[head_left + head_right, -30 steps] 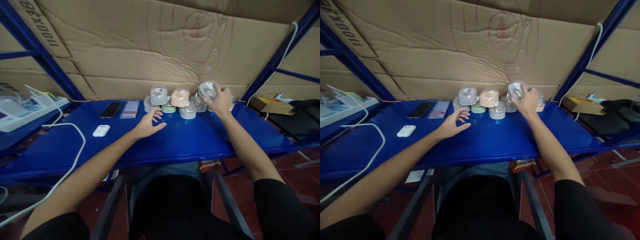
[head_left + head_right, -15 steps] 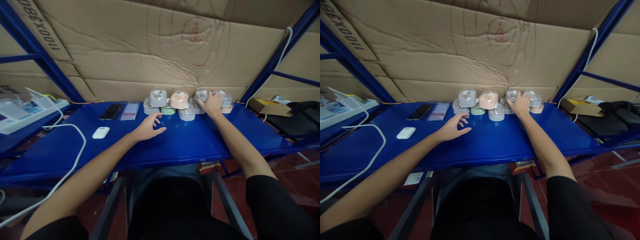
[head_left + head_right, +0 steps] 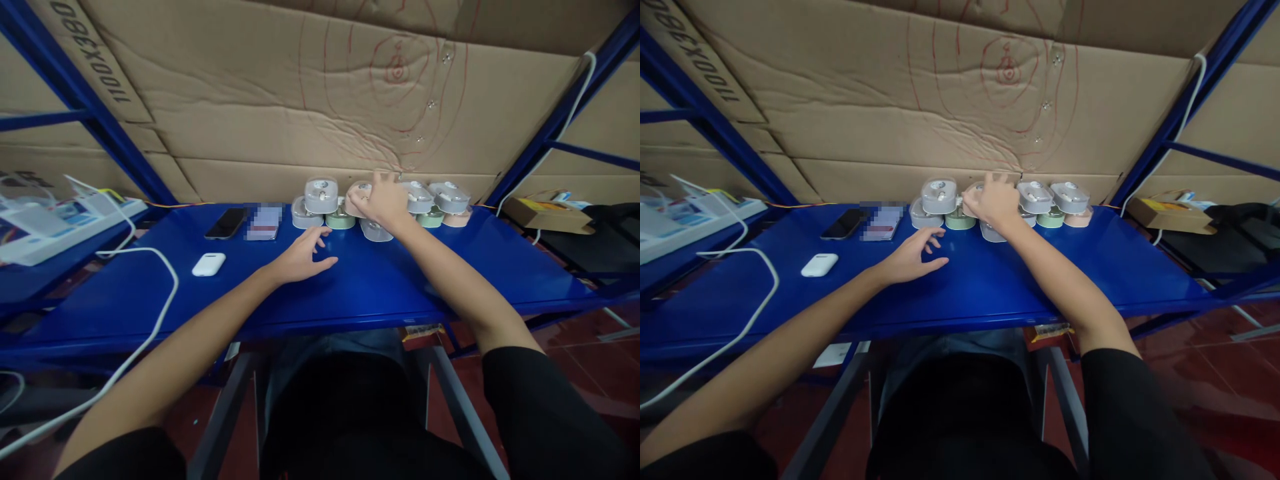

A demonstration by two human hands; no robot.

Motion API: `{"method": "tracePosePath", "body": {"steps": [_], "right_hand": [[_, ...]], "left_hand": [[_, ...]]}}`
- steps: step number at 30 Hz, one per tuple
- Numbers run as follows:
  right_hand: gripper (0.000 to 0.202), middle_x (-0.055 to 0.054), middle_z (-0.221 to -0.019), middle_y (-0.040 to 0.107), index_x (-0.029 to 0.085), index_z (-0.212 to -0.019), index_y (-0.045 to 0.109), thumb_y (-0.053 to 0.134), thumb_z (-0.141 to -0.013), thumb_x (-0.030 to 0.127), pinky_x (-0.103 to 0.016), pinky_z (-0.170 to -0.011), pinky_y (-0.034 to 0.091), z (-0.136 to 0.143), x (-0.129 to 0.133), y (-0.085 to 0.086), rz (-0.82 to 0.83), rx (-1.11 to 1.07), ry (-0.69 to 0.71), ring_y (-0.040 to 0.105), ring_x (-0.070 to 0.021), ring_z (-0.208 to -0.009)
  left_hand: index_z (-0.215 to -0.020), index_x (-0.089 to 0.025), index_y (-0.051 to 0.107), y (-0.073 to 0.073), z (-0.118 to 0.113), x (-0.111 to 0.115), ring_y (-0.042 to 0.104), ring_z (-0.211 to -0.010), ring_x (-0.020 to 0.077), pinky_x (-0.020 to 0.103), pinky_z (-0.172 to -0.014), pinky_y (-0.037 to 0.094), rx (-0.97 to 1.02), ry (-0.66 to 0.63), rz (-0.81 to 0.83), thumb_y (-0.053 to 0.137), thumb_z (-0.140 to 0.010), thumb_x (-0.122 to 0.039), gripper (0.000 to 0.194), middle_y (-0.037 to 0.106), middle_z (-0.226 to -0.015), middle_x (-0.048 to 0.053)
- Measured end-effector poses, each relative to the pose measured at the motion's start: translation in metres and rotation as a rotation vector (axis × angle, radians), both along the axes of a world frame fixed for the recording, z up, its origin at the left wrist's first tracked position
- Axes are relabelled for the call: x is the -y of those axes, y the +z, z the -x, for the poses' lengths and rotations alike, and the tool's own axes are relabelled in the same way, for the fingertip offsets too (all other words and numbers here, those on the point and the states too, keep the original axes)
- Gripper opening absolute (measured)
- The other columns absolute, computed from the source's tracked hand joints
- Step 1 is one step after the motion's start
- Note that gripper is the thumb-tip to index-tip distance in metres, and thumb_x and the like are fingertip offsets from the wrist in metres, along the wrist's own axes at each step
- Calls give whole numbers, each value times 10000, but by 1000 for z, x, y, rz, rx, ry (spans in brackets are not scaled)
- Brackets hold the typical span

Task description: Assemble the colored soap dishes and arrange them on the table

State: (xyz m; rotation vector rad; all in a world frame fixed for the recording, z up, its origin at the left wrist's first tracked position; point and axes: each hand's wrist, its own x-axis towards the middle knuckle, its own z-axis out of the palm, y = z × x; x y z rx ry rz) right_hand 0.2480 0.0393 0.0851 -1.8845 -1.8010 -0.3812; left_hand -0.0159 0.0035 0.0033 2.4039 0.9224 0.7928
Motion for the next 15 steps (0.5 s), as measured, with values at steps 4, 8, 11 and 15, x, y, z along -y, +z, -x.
{"method": "tracePosePath", "body": {"steps": [4,8,11,15], "right_hand": [[1082,-379,-1283,773,-13,-1334,774,596,-929,974,-703,-1006,616,32,-33,20,180,34,-80,735,-567,-1256],[1012,-399,-1384,750,-37,-1329,796,737,-892,874,-682,-934,646,39,-55,30,416,80,-117,731,-568,-1283],[840,-367,-1433,748,23,-1342,813,804,-892,731,-651,-993,628,36,-58,27,448,82,-128,723,-549,-1340],[795,-352,-1405,750,41,-1362,793,733,-946,717,-715,-1090,552,19,-56,22,329,48,19,668,-590,-1406]], "left_hand": [[-1555,-208,557,-1,0,-1,711,-1174,324,530,-1033,629,-23,0,5,759,-958,-562,722,674,-1400,172],[-1554,-238,554,-5,0,-4,706,-1158,317,523,-1014,627,-11,-4,-6,768,-952,-594,731,666,-1359,147],[-1555,-249,555,-6,1,-5,705,-1141,315,518,-997,628,-13,-3,-6,776,-951,-601,734,661,-1336,135],[-1567,-237,555,-3,1,-3,708,-1145,323,526,-999,635,-31,6,6,772,-962,-587,732,664,-1356,145]]}}
